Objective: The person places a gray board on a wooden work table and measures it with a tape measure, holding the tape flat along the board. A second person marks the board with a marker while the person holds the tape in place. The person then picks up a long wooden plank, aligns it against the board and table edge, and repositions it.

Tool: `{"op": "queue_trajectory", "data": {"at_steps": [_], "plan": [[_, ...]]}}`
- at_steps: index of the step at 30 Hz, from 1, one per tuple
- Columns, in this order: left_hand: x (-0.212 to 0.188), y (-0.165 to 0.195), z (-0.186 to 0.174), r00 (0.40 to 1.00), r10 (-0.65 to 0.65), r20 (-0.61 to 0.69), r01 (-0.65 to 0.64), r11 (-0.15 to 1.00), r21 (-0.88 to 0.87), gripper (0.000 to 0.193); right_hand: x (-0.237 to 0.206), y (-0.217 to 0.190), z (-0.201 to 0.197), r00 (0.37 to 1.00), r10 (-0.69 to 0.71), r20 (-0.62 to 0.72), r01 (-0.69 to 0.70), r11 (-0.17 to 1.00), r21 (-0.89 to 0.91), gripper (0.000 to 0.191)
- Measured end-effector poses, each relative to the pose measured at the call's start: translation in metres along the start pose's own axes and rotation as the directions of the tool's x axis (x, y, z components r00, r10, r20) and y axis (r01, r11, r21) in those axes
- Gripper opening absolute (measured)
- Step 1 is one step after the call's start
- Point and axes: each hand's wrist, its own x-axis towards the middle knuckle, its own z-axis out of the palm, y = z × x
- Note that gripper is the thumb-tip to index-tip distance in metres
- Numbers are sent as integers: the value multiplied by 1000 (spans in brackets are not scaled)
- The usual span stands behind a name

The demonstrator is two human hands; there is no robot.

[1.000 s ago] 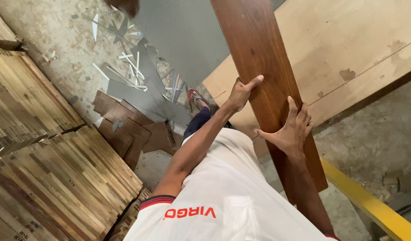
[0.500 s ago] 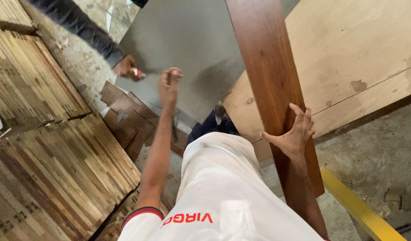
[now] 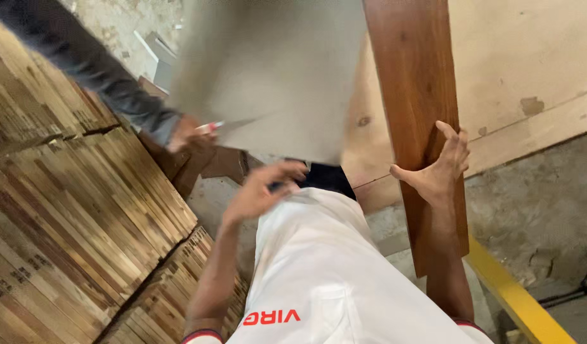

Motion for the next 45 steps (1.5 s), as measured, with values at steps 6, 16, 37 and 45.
{"op": "queue_trajectory", "data": {"at_steps": [6,16,37,45], "plan": [[-4,-58,28,958,-287,10,287,951,-117,31,4,11,11,999,-47,-7,46,997,-61,122],[69,-195,1,743,-222,-631,115,972,-206,33,8,27,81,994,-12,-104,-8,982,-186,123],[186,-132,64,685,-388,-616,51,870,-491,50,45,28,120,995,-92,-48,76,962,-261,125],[184,-131,54,700,-439,-563,157,864,-478,54,57,15,135,987,-156,-45,140,958,-249,126]]}}
